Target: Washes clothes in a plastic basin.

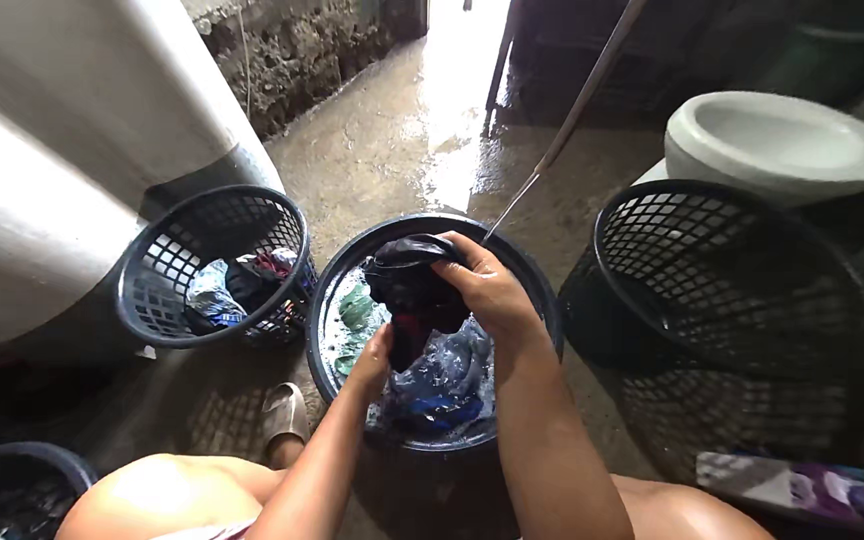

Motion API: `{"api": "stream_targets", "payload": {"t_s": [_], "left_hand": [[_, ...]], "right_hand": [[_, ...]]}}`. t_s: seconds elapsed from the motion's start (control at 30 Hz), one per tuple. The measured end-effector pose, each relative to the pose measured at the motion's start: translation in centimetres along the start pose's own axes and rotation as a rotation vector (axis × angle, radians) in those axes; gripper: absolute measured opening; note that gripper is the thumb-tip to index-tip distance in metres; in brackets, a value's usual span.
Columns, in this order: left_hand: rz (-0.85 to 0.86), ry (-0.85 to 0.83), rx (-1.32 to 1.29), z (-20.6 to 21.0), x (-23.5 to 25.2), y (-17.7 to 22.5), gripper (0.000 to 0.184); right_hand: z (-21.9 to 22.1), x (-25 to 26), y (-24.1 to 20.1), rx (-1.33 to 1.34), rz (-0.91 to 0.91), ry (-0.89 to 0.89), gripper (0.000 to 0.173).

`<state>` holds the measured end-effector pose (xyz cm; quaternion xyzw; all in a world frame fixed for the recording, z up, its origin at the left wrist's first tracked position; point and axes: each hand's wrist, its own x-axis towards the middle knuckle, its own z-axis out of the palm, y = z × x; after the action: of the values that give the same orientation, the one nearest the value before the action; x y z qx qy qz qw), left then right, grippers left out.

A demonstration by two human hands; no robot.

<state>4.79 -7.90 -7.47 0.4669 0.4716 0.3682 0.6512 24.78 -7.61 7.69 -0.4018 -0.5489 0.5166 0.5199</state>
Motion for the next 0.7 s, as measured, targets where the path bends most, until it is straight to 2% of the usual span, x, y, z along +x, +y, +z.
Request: {"api": "stream_targets", "payload": {"t_s": [0.07, 0.13, 0.2, 0.27, 0.33, 0.4, 0.47, 0.6, 0.7], "left_hand": [[0.021, 0.154, 0.121, -1.0, 0.9, 0.4, 0.04], [0.072, 0.313, 0.351, -2.6, 1.3, 1.2, 0.035], [0.131, 0.434, 0.475, -4.3, 1.2, 2.0, 0.032], [0.142, 0.482, 0.478, -4.8, 1.3, 3.0, 0.03], [0.105, 0.376, 0.521, -4.5, 1.8, 3.3, 0.03], [-0.015, 0.169, 0.67, -4.1, 3.0, 2.2, 0.036], [-0.181, 0.016, 0.879, -3.1, 4.0, 0.2, 0.044], [-0.391, -0.112, 1.148, -1.1, 4.2, -4.9, 0.05], [-0.495, -0.186, 1.313, -0.1, 3.0, -6.2, 0.048]], "right_hand": [[-0.4, 0.4, 1.5, -0.075, 0.074, 0.056, 0.025], [-1.7, 1.2, 3.5, -0.312, 0.206, 0.115, 0.027], [-3.5, 1.6, 6.2, -0.585, 0.402, 0.157, 0.03], [-3.9, 1.8, 8.6, -0.817, 0.637, 0.155, 0.035], [-2.5, 1.8, 10.7, -0.982, 0.779, 0.125, 0.042], [-0.5, 1.4, 13.6, -1.065, 0.746, 0.066, 0.058], [0.9, 0.7, 17.0, -1.043, 0.729, -0.05, 0.066], [2.0, -0.9, 20.9, -0.942, 0.881, -0.212, 0.066], [2.2, -2.9, 21.5, -0.909, 0.956, -0.295, 0.05]]}}
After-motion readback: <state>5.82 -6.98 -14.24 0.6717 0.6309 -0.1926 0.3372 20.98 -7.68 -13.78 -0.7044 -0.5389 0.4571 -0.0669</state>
